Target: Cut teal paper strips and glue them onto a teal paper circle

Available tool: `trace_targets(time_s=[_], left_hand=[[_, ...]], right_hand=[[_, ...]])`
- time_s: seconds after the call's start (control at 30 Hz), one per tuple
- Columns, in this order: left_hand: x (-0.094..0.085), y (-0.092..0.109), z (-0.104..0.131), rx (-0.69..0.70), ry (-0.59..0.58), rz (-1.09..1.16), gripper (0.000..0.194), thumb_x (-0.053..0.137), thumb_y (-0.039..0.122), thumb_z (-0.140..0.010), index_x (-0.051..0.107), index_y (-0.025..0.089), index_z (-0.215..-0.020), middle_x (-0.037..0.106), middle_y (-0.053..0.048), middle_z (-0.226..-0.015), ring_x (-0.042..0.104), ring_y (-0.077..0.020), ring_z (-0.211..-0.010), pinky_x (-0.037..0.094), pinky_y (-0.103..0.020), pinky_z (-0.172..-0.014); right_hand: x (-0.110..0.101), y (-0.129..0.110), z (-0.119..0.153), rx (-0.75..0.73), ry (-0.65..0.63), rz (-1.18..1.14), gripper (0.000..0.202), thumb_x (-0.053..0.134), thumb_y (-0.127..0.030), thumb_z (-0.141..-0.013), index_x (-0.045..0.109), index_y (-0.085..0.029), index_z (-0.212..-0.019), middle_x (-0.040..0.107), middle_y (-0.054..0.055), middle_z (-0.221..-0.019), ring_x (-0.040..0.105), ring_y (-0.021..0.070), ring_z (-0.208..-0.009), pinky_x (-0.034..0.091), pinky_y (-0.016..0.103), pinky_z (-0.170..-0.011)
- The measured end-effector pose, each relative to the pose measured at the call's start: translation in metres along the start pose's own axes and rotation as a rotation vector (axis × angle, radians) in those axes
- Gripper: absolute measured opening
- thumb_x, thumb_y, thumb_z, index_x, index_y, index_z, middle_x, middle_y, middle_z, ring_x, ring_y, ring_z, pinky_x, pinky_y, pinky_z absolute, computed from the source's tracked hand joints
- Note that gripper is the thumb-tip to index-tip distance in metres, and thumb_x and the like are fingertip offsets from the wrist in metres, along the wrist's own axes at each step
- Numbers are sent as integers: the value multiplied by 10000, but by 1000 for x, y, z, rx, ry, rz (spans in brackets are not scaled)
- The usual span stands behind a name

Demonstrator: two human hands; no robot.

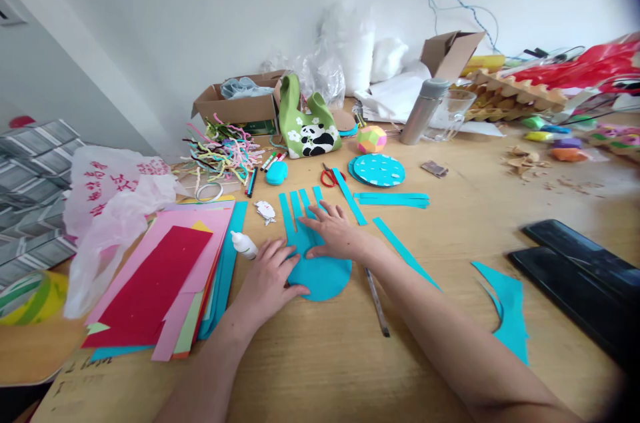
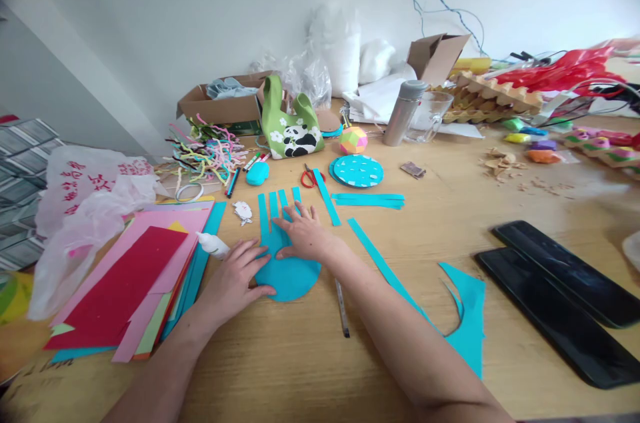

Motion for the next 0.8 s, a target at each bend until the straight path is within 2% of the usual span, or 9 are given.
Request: trace_targets(time_s=[0.37,0.53,0.67,0.8], left_hand=[[1,0,1,0,1,23,552,687,537,-722,640,202,-1158,615,-112,-1255,469,-318,-1243,363,-545,-1055],[1,0,0,-6,-18,9,579,695,533,-713,634,183,-1171,612,-118,-1261,465,-321,-1246,365,-540,-1055],[2,-1,1,-10,-18,23,563,678,541,-726,639,200,-1171,610,-113,-1269,469,-317,-1247,370,-541,-1052],[3,-6,1,-11,-20,33,574,675,545,-726,632,204,-1186,607,-113,-1279,466,-314,-1257,382,-532,-1043]], right_hand=[[10,0,-4,-3,20,18,859,620,-652,-735,359,-261,-1454,277,143,-1526,109,429,-1412,169,641,-1083],[4,7,-2,7,24,-12,838,510,-713,-771,347,-264,-1460,282,135,-1531,120,410,-1417,172,625,-1088],[-7,26,3,106,29,4,869,581,-700,-725,349,-292,-1457,256,123,-1545,108,397,-1423,160,624,-1088],[-18,43,10,228,-29,16,921,643,-660,-687,329,-288,-1468,230,102,-1559,67,389,-1431,143,605,-1102]])
Point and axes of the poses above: each hand's wrist, its own z-axis away from the middle knuckle, its own x-axis out of the palm, y = z × x, the point moved 2 cm from there along -z, towards the middle knuckle
